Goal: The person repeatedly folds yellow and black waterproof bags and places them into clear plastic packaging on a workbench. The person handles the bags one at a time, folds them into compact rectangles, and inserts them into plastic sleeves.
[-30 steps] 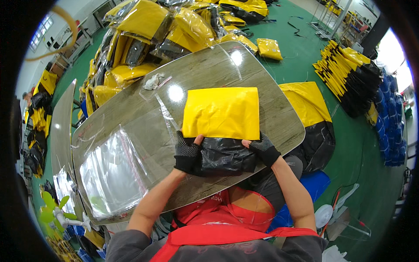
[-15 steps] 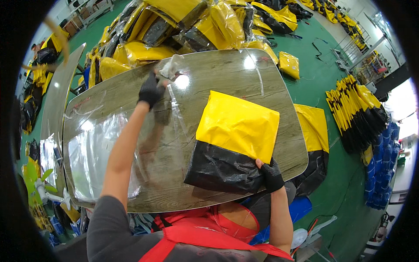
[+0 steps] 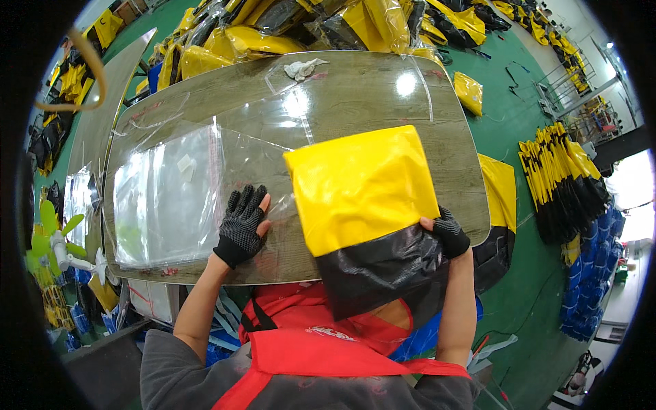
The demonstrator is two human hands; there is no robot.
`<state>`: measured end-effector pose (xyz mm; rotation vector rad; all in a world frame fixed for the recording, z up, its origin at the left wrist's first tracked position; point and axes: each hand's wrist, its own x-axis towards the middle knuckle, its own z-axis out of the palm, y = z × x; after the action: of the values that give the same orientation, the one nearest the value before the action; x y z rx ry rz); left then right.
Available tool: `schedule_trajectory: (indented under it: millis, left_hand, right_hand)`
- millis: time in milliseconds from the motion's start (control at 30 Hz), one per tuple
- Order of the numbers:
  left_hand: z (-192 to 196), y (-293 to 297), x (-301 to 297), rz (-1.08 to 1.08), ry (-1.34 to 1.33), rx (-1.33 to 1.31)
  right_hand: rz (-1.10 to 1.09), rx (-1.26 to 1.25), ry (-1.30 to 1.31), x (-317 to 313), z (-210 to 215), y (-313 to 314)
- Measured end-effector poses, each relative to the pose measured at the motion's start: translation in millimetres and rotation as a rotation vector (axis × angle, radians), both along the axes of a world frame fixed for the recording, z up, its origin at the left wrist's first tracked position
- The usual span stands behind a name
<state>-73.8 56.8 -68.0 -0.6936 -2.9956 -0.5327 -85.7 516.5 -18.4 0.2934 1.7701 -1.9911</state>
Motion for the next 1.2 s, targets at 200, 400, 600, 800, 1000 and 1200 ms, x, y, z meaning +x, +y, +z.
schedule_trajectory:
  millis: [200,400,600,800,1000,1200]
  left_hand:
    - [-0.8,0.5,4.1,0.014,0.055,-0.018]
    - [-7.8,-0.9,7.8,0.000,0.086,-0.006]
    - [-3.0,-5.0,9.7,-0.037,0.051,0.004]
    - [-6.5,-10.9,7.6,-0.065,0.004,0.039]
    - [-8.6,-10.6,5.5,0.069,-0.063,0.420]
    - [56.2,-36.5,-8.1,-0.096,-0.167,0.362]
  right_hand:
    - [0.034,0.039,-0.012,21.6,15.4,-9.6]
    - [0.020,0.122,-0.012,30.2,12.1,-9.6]
    - [0.027,0.052,-0.037,35.1,5.0,-6.7]
    - [0.003,0.038,-0.029,40.9,10.2,-7.9]
    - [0.050,0.065,0.013,42.3,12.2,-16.4]
    - [0.218,0.010,-0.132,74.5,-23.1,-135.9]
